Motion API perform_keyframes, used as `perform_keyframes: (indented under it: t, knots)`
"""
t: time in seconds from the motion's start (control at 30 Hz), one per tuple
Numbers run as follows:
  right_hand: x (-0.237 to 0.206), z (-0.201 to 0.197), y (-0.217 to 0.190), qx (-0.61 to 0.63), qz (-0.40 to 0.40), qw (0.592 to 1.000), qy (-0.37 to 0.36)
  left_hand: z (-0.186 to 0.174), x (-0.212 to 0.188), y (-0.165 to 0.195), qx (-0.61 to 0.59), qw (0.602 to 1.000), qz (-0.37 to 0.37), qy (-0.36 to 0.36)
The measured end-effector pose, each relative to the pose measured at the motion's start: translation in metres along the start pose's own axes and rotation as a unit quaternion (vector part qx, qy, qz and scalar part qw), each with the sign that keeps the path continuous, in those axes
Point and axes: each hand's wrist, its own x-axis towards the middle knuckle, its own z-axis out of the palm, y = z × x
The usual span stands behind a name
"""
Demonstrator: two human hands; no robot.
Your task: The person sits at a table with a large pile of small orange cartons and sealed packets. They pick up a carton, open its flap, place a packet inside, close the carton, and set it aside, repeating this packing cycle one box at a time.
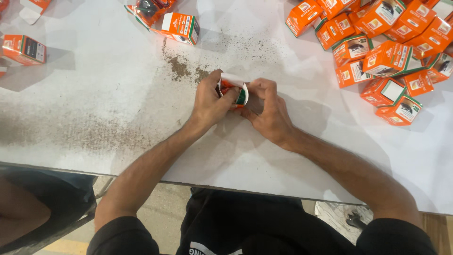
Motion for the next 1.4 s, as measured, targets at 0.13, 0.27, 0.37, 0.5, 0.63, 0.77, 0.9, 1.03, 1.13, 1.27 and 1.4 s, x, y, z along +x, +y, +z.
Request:
perform_keyframes:
  t: [0.13,0.27,0.37,0.5,0.63,0.77,0.9,1.03,1.13,1.27,1.4]
  knots:
    - [0.000,-0.002,-0.004,-0.153,-0.158,0.976,0.003,-0.012,-0.003,0.011,-0.060,0.996,0.002,-0.070]
    - [0.001,0.000,-0.003,-0.252,-0.180,0.951,-0.014,-0.038,-0.005,0.015,-0.336,0.911,-0.161,-0.178]
    - [0.000,0.004,-0.001,-0.266,-0.183,0.946,-0.009,-0.042,0.002,0.003,-0.354,0.902,-0.189,-0.162]
    - [-0.001,0.006,-0.002,-0.235,-0.171,0.957,0.013,-0.028,0.016,-0.018,-0.251,0.939,-0.149,-0.183]
    - [0.000,0.004,-0.005,-0.243,-0.170,0.955,0.005,-0.011,0.012,-0.017,-0.082,0.991,0.032,-0.101]
    - [0.000,0.001,-0.006,-0.205,-0.145,0.968,0.003,-0.013,-0.012,0.002,0.017,0.976,0.217,-0.033]
    - [-0.002,0.000,-0.003,-0.175,-0.111,0.978,0.005,-0.028,-0.023,0.014,0.104,0.922,0.361,-0.093]
    - [0.001,0.002,0.001,-0.188,-0.123,0.974,0.007,-0.035,-0.019,0.015,0.141,0.921,0.356,-0.072]
    - [0.002,0.001,0.000,-0.180,-0.110,0.977,-0.010,-0.034,-0.017,0.015,0.121,0.926,0.351,-0.068]
    - [0.000,0.000,-0.005,-0.162,-0.105,0.981,0.007,-0.037,-0.016,0.015,0.139,0.918,0.363,-0.081]
    - [-0.005,0.003,-0.008,-0.249,-0.167,0.954,0.035,-0.037,-0.021,0.010,0.249,0.883,0.391,-0.073]
